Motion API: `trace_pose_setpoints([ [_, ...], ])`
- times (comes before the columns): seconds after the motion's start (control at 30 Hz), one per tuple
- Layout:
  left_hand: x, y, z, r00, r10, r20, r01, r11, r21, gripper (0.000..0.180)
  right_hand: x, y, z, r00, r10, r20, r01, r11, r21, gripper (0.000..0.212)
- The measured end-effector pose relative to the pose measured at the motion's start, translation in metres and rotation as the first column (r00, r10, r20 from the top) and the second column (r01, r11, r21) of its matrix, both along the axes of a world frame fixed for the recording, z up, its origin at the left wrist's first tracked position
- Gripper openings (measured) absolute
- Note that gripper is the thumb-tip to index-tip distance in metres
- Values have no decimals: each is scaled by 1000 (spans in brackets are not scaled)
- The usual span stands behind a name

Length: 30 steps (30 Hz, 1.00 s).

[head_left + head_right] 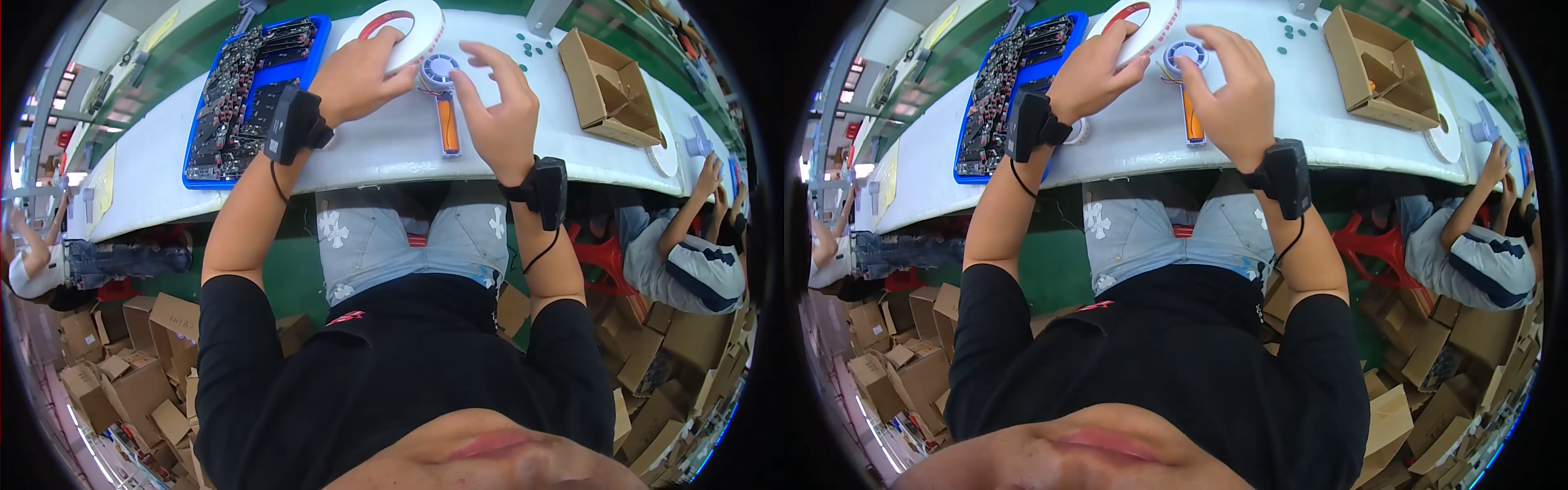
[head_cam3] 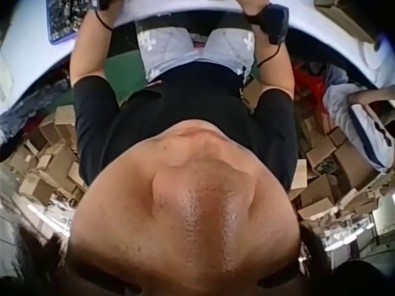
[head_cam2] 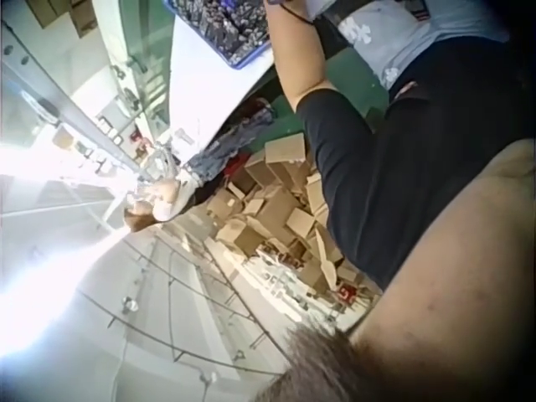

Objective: The person picks up a circuit board from a tray, applies tape to it, and presses it into a handheld fan housing. They then install a battery into the housing and set the assembled fan aside.

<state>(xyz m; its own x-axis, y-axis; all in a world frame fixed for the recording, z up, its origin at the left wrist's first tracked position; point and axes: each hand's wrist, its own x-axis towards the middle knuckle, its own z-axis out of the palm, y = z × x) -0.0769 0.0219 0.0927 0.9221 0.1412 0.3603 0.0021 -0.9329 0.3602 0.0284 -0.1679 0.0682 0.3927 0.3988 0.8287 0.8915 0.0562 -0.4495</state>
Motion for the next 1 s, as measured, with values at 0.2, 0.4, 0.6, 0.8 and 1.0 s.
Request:
trace_pose_setpoints([
  [0.2, -3, -21, -6, 985, -66, 160, 86, 989, -123, 52, -14, 18, -5, 980, -166, 112, 163, 986, 36, 37],
  [0.4, 0, -28, -12, 987, 3, 159, 7, 998, -59, 50, -25, 17, -9, 977, -199, 77, 200, 980, -8, 43],
  [0.6, -2, -33, -6, 995, 63, 75, -54, 992, -111, 53, -16, 9, -1, 973, 51, -226, -38, 997, 61, 47],
  [0.8, -2, -30, -7, 995, 51, 82, -33, 980, -197, 57, 6, -1, -5, 915, 288, -284, -279, 958, 70, 43],
  [1.0, 1, -24, 0, 998, -52, 21, 55, 976, -211, 49, 11, -19, -10, 956, 242, 165, -257, 964, 71, 36],
])
